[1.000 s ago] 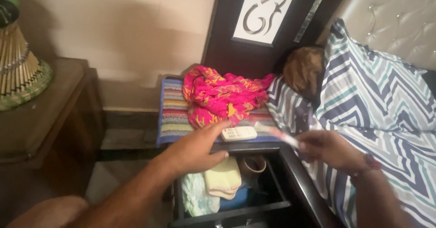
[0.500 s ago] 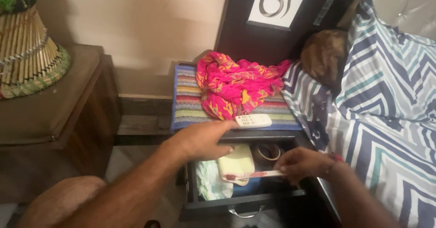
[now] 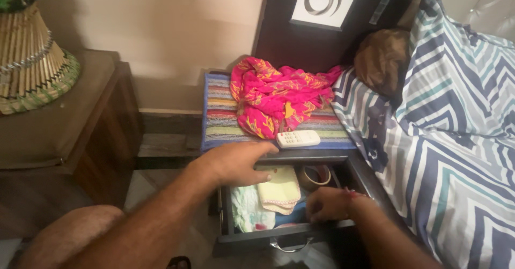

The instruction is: The person folds and places various clothing items and a small pouch into a bedside drawer. They handle a pink patterned cloth, a blue pouch, a light blue garment, a dark sock, and a light-colored cloth, folding each before placing it inside.

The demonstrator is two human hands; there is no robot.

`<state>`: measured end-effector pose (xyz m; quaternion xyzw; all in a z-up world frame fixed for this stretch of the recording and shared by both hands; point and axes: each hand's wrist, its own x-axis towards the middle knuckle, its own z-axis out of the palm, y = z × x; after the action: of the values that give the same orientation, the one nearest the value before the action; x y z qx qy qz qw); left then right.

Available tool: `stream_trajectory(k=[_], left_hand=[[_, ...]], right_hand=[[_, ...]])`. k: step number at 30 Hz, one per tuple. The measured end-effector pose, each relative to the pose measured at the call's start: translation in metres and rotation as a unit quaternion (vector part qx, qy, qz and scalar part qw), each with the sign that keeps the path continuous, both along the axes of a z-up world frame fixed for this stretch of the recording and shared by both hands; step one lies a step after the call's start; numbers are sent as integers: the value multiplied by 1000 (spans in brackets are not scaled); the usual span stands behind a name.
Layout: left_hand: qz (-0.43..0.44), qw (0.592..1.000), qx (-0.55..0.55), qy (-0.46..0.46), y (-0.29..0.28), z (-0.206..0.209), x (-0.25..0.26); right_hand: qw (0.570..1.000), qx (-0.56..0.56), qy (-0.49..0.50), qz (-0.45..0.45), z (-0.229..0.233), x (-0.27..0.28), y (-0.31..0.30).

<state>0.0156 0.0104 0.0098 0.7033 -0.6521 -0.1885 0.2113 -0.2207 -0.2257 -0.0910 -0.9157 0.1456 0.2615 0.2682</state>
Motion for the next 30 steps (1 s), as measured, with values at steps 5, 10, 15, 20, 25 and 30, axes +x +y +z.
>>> stream_trajectory(k=[5,10,15,20,25,30], left_hand=[[22,999,-26,1,0,4,10],[36,999,-11,-2,0,8,13],[19,999,-28,6,-1,6,11],[16,1000,-17,-1,-5,4,11],[18,1000,-4,-7,-4,0,14],[13,1000,9,13,-3,6,14]], right_hand=[[991,-115,-69,-26,28,22,12],[960,-151,-166,-170,83,31,33],[881,-268,-356,-157,74,43,23],[843,-325,-423,-67,42,66,18],[888,-365,-234,-152,63,65,32],[905,-407,-121,-17,71,61,14]])
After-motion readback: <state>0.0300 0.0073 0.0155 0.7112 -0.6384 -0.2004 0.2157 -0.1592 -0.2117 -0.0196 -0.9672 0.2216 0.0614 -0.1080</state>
